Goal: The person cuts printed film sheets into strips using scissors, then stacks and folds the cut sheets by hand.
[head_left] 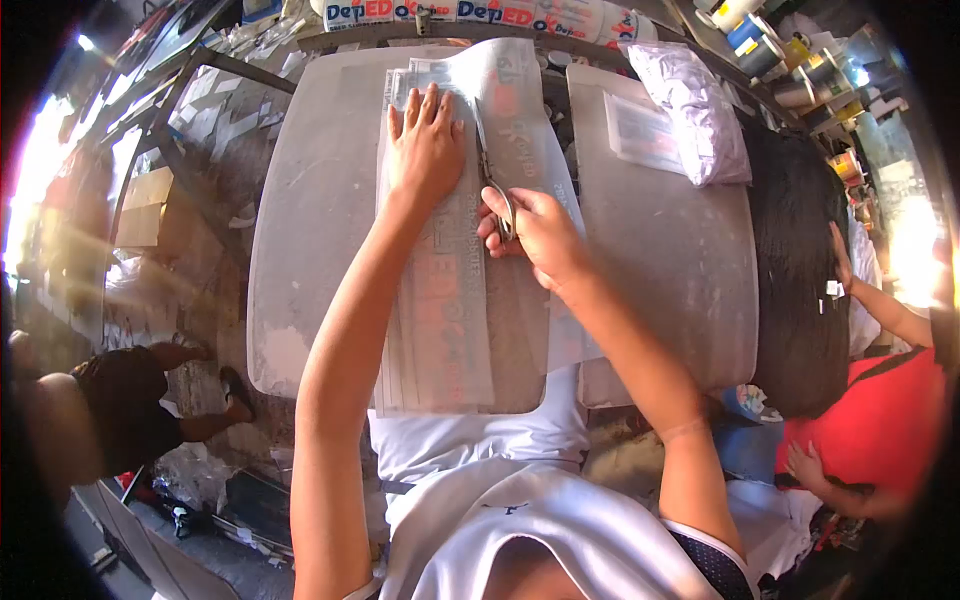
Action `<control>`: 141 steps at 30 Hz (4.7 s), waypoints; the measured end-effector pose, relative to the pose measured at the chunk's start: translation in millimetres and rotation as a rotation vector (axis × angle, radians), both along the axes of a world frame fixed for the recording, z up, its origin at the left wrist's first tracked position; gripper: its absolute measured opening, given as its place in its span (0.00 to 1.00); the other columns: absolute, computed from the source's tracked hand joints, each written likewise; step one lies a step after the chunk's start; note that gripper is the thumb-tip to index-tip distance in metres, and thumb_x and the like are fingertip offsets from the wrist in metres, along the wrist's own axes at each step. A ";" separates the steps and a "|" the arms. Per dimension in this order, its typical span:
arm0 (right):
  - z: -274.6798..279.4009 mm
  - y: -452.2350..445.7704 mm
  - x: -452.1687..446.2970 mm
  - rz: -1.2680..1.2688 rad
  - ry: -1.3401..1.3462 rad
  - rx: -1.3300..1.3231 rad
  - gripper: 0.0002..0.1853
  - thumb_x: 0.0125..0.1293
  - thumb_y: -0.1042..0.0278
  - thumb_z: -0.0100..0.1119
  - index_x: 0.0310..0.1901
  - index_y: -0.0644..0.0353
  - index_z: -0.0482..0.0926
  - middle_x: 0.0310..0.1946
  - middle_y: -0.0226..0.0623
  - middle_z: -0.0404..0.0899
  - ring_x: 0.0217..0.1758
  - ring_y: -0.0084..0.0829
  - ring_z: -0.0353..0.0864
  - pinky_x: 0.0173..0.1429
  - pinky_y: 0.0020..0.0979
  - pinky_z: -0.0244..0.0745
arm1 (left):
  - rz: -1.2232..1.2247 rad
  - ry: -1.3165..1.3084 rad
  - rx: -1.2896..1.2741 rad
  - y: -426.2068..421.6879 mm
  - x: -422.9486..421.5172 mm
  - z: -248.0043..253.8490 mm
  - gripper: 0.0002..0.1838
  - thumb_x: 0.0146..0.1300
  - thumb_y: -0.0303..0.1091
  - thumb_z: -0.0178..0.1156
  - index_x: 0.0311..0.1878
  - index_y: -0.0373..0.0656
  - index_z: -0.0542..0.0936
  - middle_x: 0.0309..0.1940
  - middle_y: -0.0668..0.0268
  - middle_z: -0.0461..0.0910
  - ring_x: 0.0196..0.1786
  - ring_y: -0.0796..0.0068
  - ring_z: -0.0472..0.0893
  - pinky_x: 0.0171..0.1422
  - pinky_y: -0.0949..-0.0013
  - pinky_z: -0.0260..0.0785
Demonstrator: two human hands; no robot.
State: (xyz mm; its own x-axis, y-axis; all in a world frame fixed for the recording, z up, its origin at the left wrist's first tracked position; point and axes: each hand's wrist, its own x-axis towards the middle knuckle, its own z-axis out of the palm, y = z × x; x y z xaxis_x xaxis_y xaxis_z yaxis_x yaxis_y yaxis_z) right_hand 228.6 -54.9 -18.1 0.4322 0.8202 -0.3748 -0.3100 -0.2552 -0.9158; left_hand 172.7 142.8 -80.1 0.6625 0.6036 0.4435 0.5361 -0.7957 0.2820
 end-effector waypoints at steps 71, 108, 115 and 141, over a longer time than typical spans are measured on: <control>-1.6 38.8 15.1 -0.049 -0.116 -0.031 0.21 0.77 0.48 0.66 0.40 0.61 0.83 0.28 0.30 0.83 0.26 0.20 0.80 0.34 0.24 0.79 | 0.045 -0.159 -0.014 -3.2 9.3 -14.0 0.28 0.76 0.42 0.49 0.77 0.49 0.74 0.82 0.52 0.65 0.85 0.48 0.58 0.88 0.36 0.39; 0.4 65.6 36.1 -0.019 -0.172 -0.046 0.19 0.74 0.50 0.70 0.42 0.62 0.84 0.31 0.28 0.83 0.27 0.16 0.80 0.33 0.19 0.80 | 0.061 -0.166 0.035 -4.8 6.6 -12.3 0.28 0.76 0.43 0.50 0.75 0.46 0.76 0.80 0.52 0.67 0.85 0.48 0.60 0.88 0.36 0.42; 2.4 70.1 36.4 -0.034 -0.168 -0.041 0.19 0.76 0.51 0.68 0.42 0.63 0.84 0.30 0.29 0.83 0.27 0.17 0.80 0.34 0.21 0.80 | 0.064 -0.158 0.036 -4.6 8.0 -13.5 0.28 0.76 0.43 0.51 0.75 0.47 0.76 0.80 0.52 0.67 0.84 0.48 0.60 0.88 0.37 0.42; -3.5 85.4 52.7 -0.035 -0.162 -0.011 0.20 0.76 0.51 0.67 0.42 0.65 0.83 0.30 0.32 0.84 0.27 0.19 0.81 0.34 0.23 0.82 | 0.034 -0.079 -0.052 -5.6 3.8 -5.2 0.30 0.77 0.43 0.46 0.79 0.45 0.71 0.84 0.53 0.61 0.88 0.51 0.53 0.89 0.38 0.33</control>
State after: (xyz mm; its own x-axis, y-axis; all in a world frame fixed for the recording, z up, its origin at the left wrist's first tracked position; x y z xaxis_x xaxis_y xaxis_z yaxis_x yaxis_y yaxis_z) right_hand 281.3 30.4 -21.6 0.5162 0.7998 -0.3064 -0.1670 -0.2569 -0.9519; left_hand 176.5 137.2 -85.3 0.6055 0.6486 0.4611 0.5370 -0.7606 0.3648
